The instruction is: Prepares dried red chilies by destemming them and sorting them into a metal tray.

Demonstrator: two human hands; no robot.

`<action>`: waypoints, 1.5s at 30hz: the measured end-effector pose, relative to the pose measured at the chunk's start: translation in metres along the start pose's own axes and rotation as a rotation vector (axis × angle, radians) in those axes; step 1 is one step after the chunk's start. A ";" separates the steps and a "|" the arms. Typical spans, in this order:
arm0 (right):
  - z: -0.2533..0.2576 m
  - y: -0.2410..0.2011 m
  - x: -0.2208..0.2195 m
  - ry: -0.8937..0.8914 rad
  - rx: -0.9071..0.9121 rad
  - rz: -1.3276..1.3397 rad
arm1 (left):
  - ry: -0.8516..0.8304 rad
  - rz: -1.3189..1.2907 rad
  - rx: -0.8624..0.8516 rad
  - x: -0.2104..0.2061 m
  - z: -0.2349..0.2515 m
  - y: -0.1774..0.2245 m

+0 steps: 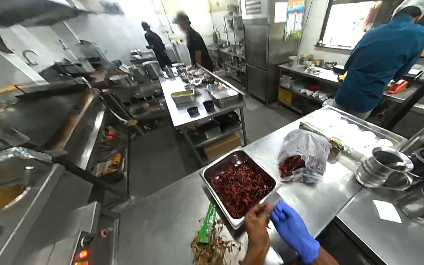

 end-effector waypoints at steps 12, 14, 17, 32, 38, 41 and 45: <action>0.013 0.003 0.039 -0.269 -0.085 -1.718 | -0.146 -0.160 0.316 0.040 0.011 0.022; 0.011 -0.007 0.024 -0.204 0.153 -1.621 | -0.202 0.008 0.259 0.045 0.010 0.026; 0.012 -0.027 -0.005 -0.199 0.416 -1.539 | -0.259 0.128 0.206 0.043 0.009 0.032; -0.005 0.001 -0.016 -0.275 -0.005 -1.186 | -0.166 -0.335 0.140 0.024 0.011 0.044; 0.015 -0.021 0.017 -0.223 0.088 -1.554 | -0.068 1.223 -0.124 0.056 0.059 0.063; 0.044 -0.061 0.036 -0.128 0.302 -1.804 | -0.051 1.671 -0.251 0.076 0.081 0.052; 0.112 -0.111 0.058 -0.009 0.516 -2.137 | -0.158 1.514 -0.442 0.073 0.076 0.023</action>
Point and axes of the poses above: each hand's wrist, its own z-axis towards the middle knuckle, its own x-axis out of the back of the hand, y = z × x, the point moved 5 cm from there along z, towards the middle knuckle, and after that the axes turned 5 degrees about x, right-handed, at the moved point
